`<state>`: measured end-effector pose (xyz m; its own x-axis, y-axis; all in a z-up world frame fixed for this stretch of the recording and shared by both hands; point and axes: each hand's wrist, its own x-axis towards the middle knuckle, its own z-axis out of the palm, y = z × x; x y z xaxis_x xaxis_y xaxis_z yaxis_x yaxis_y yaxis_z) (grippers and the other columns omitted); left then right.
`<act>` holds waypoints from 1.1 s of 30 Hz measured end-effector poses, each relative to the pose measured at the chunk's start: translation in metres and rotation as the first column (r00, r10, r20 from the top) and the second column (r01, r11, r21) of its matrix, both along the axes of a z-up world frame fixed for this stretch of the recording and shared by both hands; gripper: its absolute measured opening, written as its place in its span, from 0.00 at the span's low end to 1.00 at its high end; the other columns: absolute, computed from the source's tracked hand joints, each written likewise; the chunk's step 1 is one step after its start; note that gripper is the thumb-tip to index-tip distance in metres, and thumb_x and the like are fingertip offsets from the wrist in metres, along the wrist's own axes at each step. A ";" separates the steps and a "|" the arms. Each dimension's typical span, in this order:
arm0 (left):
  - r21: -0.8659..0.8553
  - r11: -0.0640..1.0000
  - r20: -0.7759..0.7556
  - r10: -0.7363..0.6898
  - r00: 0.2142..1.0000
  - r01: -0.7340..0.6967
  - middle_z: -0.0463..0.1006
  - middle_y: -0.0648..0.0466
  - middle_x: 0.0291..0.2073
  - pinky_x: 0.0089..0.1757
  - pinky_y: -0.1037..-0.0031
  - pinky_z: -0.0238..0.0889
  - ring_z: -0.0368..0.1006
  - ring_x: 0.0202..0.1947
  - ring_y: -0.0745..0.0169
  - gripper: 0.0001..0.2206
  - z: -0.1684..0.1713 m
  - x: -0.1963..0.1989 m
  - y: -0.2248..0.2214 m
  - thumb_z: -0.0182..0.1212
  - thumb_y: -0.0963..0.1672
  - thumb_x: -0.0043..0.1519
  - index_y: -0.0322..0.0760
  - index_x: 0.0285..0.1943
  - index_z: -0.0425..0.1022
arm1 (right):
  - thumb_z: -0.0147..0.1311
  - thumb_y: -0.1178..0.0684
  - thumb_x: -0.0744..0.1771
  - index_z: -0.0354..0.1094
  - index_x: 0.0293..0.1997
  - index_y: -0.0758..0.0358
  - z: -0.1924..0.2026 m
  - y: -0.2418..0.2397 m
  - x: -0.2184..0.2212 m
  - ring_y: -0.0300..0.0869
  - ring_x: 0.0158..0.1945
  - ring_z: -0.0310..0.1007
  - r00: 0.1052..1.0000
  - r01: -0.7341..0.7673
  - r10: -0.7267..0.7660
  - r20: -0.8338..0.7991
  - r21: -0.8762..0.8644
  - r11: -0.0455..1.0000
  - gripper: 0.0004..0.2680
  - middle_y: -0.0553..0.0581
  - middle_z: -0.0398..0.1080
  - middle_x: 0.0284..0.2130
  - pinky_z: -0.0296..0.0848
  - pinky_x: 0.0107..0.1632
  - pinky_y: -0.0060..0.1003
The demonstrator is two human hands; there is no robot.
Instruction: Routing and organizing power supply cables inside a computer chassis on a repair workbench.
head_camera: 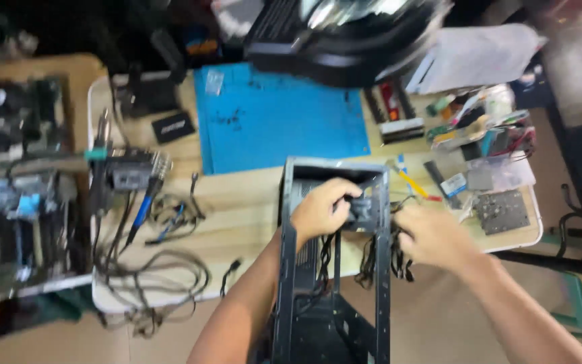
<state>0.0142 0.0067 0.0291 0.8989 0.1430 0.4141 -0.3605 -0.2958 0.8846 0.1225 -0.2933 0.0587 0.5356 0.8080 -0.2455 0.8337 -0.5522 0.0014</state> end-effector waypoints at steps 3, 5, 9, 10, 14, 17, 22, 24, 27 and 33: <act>-0.042 0.999 -0.036 0.008 0.999 -0.009 0.84 0.49 0.49 0.44 0.57 0.78 0.84 0.40 0.41 0.12 -0.002 0.003 0.000 0.68 0.41 0.61 0.46 0.53 0.84 | 0.55 0.50 0.65 0.78 0.40 0.48 0.060 0.033 0.008 0.57 0.46 0.83 0.966 0.225 -0.198 -0.166 0.164 0.961 0.06 0.53 0.81 0.37 0.82 0.49 0.48; -0.038 0.999 -0.062 0.022 0.998 -0.025 0.86 0.53 0.50 0.41 0.60 0.78 0.84 0.36 0.48 0.10 0.005 -0.001 -0.004 0.68 0.42 0.63 0.48 0.53 0.84 | 0.54 0.50 0.70 0.78 0.46 0.43 0.069 0.050 0.020 0.50 0.45 0.80 0.922 0.364 -0.295 -0.252 0.299 0.882 0.05 0.47 0.76 0.37 0.78 0.48 0.44; -0.059 0.998 -0.055 0.022 0.998 -0.025 0.86 0.58 0.51 0.43 0.64 0.78 0.85 0.39 0.53 0.09 -0.003 -0.003 -0.002 0.68 0.44 0.66 0.53 0.53 0.85 | 0.57 0.53 0.68 0.66 0.32 0.62 0.046 0.066 0.024 0.56 0.35 0.73 0.877 0.329 -0.184 -0.445 0.274 0.904 0.07 0.59 0.67 0.25 0.72 0.42 0.46; -0.048 0.999 -0.029 0.024 0.999 -0.025 0.86 0.58 0.51 0.45 0.64 0.79 0.85 0.43 0.51 0.07 -0.005 -0.003 -0.003 0.68 0.45 0.67 0.52 0.52 0.86 | 0.56 0.53 0.68 0.65 0.30 0.60 0.055 0.069 0.019 0.56 0.33 0.73 0.927 0.238 -0.133 -0.351 0.275 0.931 0.08 0.57 0.65 0.23 0.72 0.39 0.45; 0.002 0.999 0.043 0.041 0.998 -0.041 0.86 0.59 0.50 0.50 0.62 0.79 0.85 0.50 0.50 0.04 -0.014 -0.001 -0.005 0.68 0.46 0.69 0.51 0.50 0.86 | 0.57 0.50 0.68 0.68 0.33 0.58 0.085 0.083 0.001 0.57 0.38 0.78 0.949 0.197 -0.132 -0.285 0.212 0.957 0.07 0.59 0.71 0.27 0.76 0.43 0.46; 0.078 0.992 0.076 0.093 0.993 -0.099 0.86 0.62 0.49 0.51 0.66 0.79 0.85 0.50 0.55 0.04 -0.012 -0.004 -0.007 0.65 0.47 0.72 0.52 0.50 0.85 | 0.65 0.40 0.65 0.69 0.48 0.53 0.049 0.059 0.008 0.60 0.47 0.82 0.819 0.451 -0.377 -0.433 0.080 0.889 0.14 0.59 0.80 0.38 0.76 0.46 0.55; 0.109 0.991 -0.081 0.082 0.993 -0.073 0.85 0.61 0.50 0.50 0.60 0.79 0.84 0.51 0.50 0.06 -0.005 -0.004 -0.006 0.62 0.49 0.73 0.54 0.52 0.83 | 0.59 0.42 0.68 0.70 0.43 0.54 0.066 0.059 -0.005 0.63 0.48 0.81 0.911 0.324 -0.290 -0.292 0.076 0.943 0.09 0.63 0.79 0.36 0.78 0.46 0.55; 0.086 0.995 -0.144 0.060 0.988 -0.048 0.84 0.60 0.51 0.50 0.57 0.79 0.83 0.52 0.48 0.06 -0.004 0.000 -0.005 0.62 0.49 0.73 0.54 0.52 0.83 | 0.57 0.43 0.70 0.74 0.40 0.51 0.054 0.051 0.006 0.61 0.47 0.81 0.959 0.226 -0.190 -0.212 0.161 0.961 0.07 0.58 0.79 0.35 0.80 0.45 0.51; 0.014 1.000 -0.277 0.021 0.961 -0.018 0.86 0.62 0.49 0.51 0.57 0.78 0.83 0.53 0.48 0.06 -0.013 0.011 -0.002 0.65 0.50 0.70 0.56 0.50 0.85 | 0.59 0.47 0.72 0.78 0.38 0.49 0.026 0.044 0.021 0.56 0.41 0.79 0.995 0.069 -0.094 0.038 0.429 0.901 0.06 0.51 0.74 0.29 0.79 0.42 0.45; -0.062 0.996 -0.428 0.032 0.903 -0.065 0.85 0.59 0.32 0.49 0.57 0.76 0.85 0.44 0.50 0.08 -0.004 0.013 0.001 0.63 0.51 0.69 0.56 0.50 0.85 | 0.63 0.52 0.68 0.75 0.49 0.44 0.029 0.071 -0.010 0.47 0.45 0.78 0.963 0.194 -0.265 0.046 0.561 0.804 0.07 0.43 0.67 0.35 0.78 0.45 0.41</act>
<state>0.0270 0.0074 0.0251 0.9783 0.2060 -0.0196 0.0684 -0.2325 0.9702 0.1129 -0.2225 0.0872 0.7182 0.6388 0.2757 0.6957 -0.6656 -0.2702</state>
